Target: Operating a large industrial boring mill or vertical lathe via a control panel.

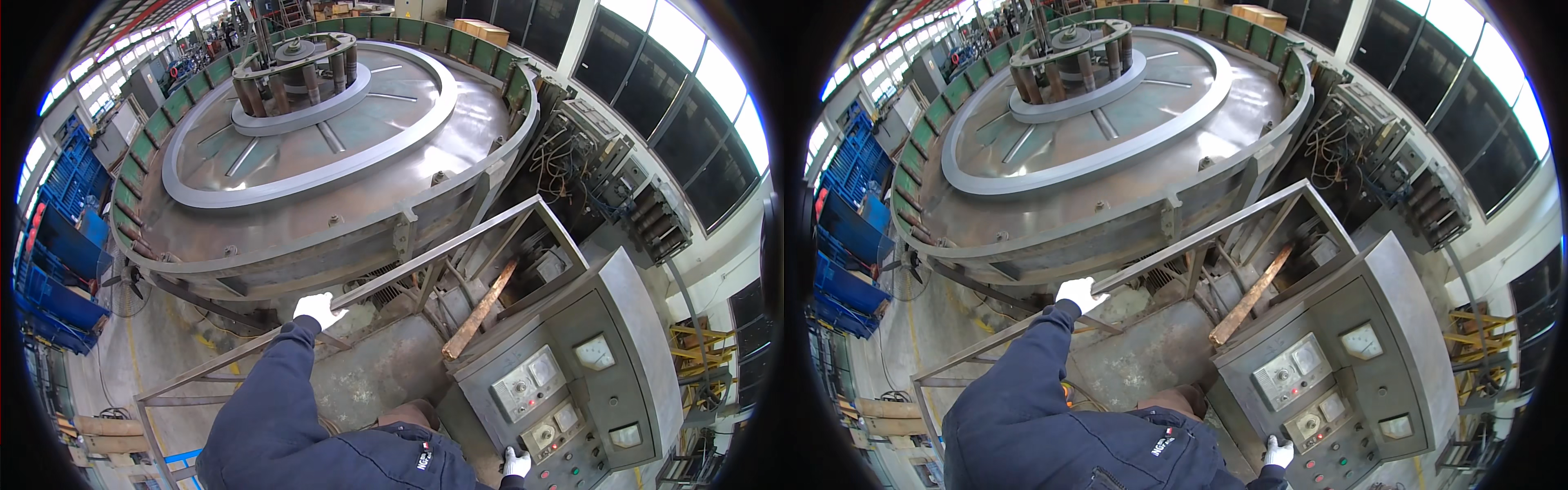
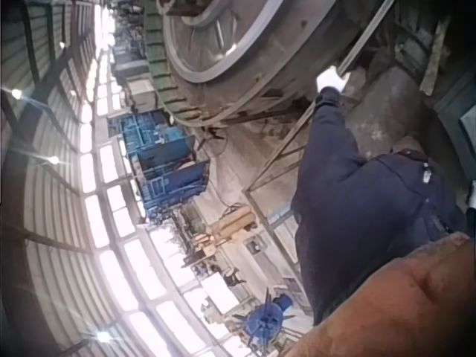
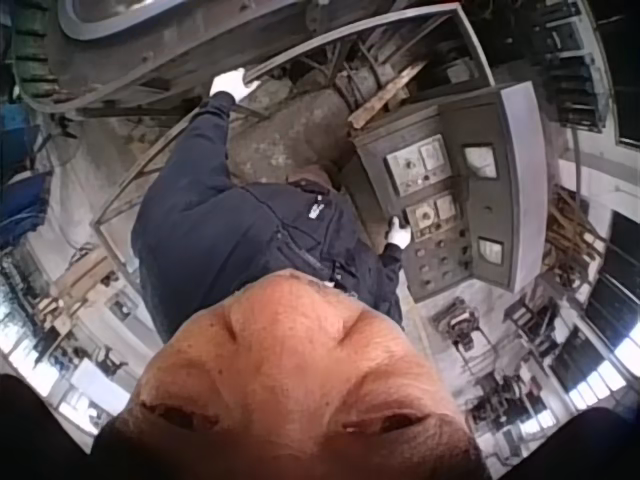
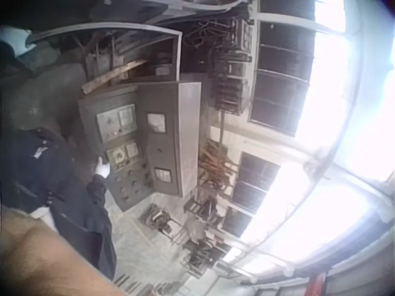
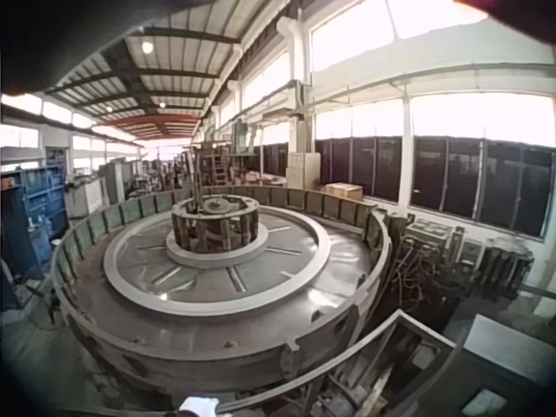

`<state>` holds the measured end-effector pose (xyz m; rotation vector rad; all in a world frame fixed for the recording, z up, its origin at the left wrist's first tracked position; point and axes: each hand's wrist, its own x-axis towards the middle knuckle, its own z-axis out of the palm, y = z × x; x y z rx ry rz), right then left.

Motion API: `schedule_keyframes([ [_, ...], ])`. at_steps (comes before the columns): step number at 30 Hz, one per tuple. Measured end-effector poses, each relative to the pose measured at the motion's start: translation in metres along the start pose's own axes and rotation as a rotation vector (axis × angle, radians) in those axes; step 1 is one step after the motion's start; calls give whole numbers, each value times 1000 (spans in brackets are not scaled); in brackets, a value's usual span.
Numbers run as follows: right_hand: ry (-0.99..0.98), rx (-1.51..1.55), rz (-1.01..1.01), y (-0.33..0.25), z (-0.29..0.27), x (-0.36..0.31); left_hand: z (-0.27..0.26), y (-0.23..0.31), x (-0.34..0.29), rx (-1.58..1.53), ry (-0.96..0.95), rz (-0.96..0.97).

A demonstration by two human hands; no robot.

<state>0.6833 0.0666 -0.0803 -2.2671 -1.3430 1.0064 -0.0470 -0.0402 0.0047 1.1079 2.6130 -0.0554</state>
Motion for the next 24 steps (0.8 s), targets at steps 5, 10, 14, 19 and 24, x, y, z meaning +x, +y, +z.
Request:
schedule_keyframes([
  [5,54,-34,-43,-1,3,-2,2,-2,1,-2,6,0],
  [10,7,4,5,-9,0,-5,1,-1,0,-8,-6,-7],
  [14,9,15,11,-5,1,-2,1,-3,-1,-11,5,-8],
  [19,21,-7,-14,25,5,16,2,-5,-1,-14,10,4],
  [24,-17,-39,37,11,4,4,3,-9,-3,-25,27,25],
])
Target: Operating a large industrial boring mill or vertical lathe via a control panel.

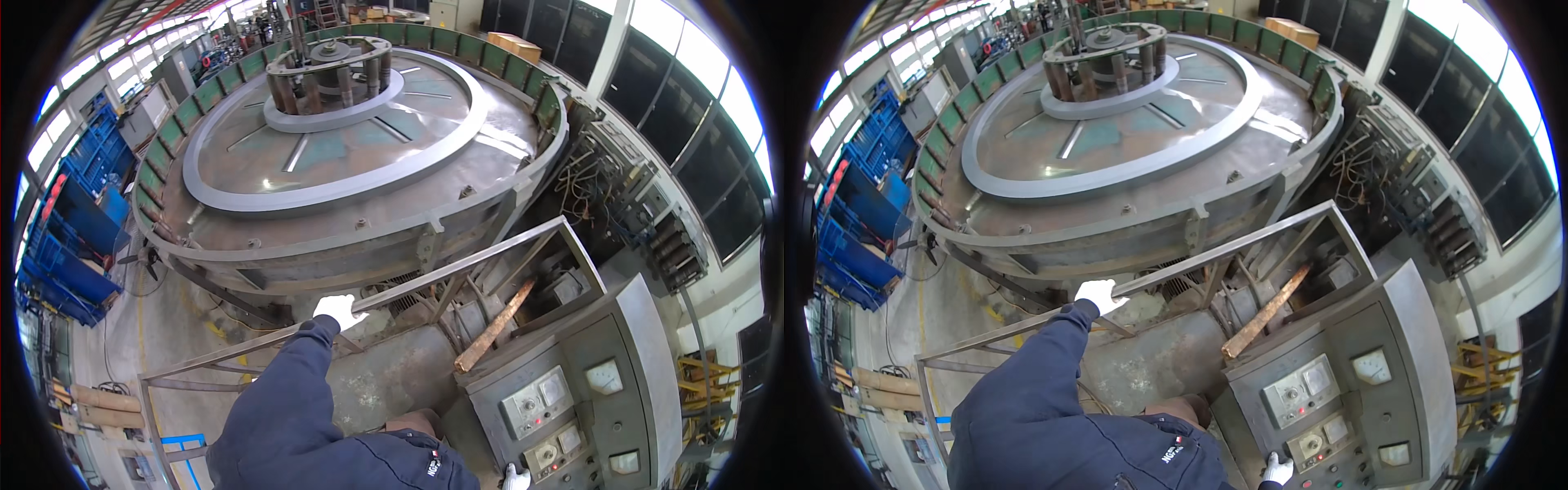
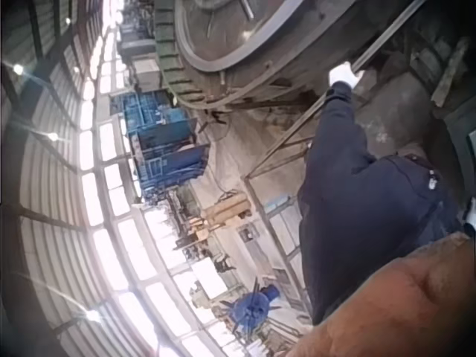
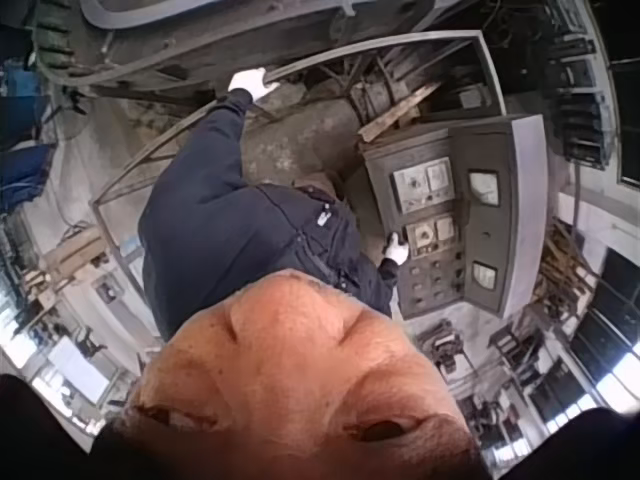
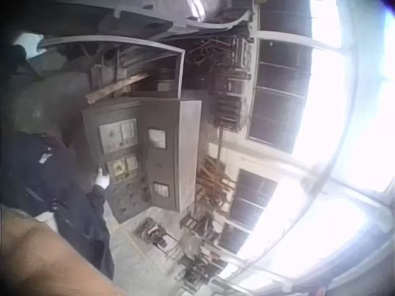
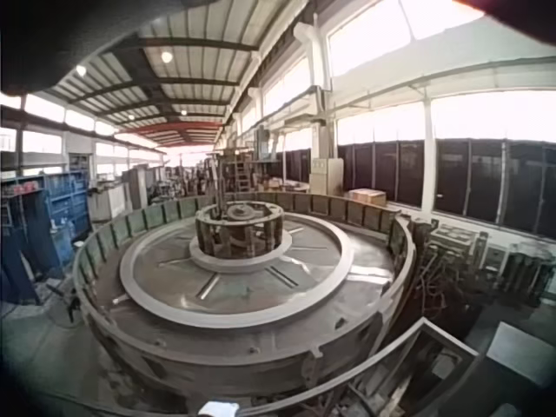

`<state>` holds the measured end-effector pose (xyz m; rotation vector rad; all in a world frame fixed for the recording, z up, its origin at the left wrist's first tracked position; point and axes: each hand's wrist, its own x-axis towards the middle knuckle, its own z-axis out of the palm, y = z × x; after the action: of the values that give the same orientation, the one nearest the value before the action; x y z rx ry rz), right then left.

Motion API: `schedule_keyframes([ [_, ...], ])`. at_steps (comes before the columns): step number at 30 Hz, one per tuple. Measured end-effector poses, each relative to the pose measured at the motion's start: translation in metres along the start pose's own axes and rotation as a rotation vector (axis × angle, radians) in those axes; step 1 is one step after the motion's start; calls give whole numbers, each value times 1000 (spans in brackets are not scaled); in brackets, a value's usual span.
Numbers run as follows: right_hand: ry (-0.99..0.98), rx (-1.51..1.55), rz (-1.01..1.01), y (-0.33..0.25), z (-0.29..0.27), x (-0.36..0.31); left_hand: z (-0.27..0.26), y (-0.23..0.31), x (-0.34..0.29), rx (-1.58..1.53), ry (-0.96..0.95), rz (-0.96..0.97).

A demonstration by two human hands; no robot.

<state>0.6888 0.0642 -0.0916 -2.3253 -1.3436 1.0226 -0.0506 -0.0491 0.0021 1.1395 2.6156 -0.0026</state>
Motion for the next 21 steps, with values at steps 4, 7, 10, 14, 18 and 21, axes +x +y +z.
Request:
schedule_keyframes([
  [4,-38,-380,-129,6,-24,20,4,1,3,-8,3,0],
  [7,1,-424,-221,2,-26,16,6,-1,2,2,16,6],
  [10,-3,-425,-219,-1,-27,15,10,-2,3,-1,29,16],
  [14,-7,-437,-205,-1,-27,16,8,-1,2,-17,51,27],
  [18,-4,-451,-210,1,-26,18,6,-2,1,-11,33,18],
  [21,-3,-454,-212,8,-26,23,0,1,0,-13,14,22],
])
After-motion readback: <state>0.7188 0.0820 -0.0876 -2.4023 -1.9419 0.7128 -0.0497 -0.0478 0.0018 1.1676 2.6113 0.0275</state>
